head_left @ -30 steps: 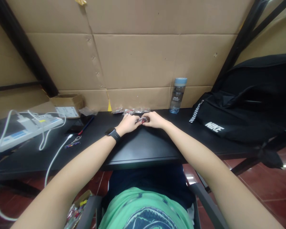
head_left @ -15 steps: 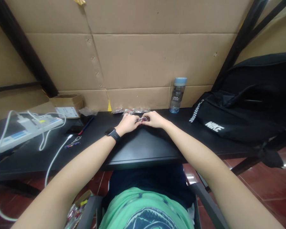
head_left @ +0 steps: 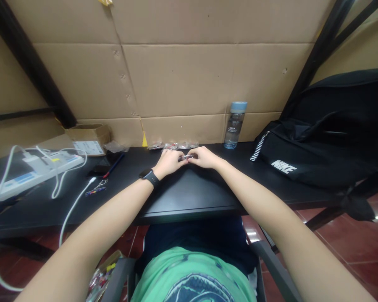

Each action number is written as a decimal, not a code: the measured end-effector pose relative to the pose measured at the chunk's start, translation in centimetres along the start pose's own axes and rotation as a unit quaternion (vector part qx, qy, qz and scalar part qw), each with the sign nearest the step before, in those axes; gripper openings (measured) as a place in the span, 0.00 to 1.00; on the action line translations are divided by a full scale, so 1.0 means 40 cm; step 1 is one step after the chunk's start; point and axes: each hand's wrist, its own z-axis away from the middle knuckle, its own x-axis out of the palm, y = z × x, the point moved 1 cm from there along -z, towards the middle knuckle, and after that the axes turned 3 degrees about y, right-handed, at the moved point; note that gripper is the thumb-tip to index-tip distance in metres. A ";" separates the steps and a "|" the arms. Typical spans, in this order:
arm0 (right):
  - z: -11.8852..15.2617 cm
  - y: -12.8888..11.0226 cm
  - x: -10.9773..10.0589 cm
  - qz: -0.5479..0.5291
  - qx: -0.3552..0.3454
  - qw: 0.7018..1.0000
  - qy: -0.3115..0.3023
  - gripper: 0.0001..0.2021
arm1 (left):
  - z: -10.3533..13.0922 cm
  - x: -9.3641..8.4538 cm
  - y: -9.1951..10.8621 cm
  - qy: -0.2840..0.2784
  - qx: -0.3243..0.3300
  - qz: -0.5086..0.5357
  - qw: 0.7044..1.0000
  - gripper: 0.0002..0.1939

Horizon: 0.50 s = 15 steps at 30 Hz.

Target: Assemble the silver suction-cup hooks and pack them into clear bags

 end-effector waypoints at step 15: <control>0.000 0.012 -0.006 -0.004 -0.008 1.000 -0.002 0.08 | -0.001 0.001 -0.002 -0.002 -0.002 0.017 1.000 0.09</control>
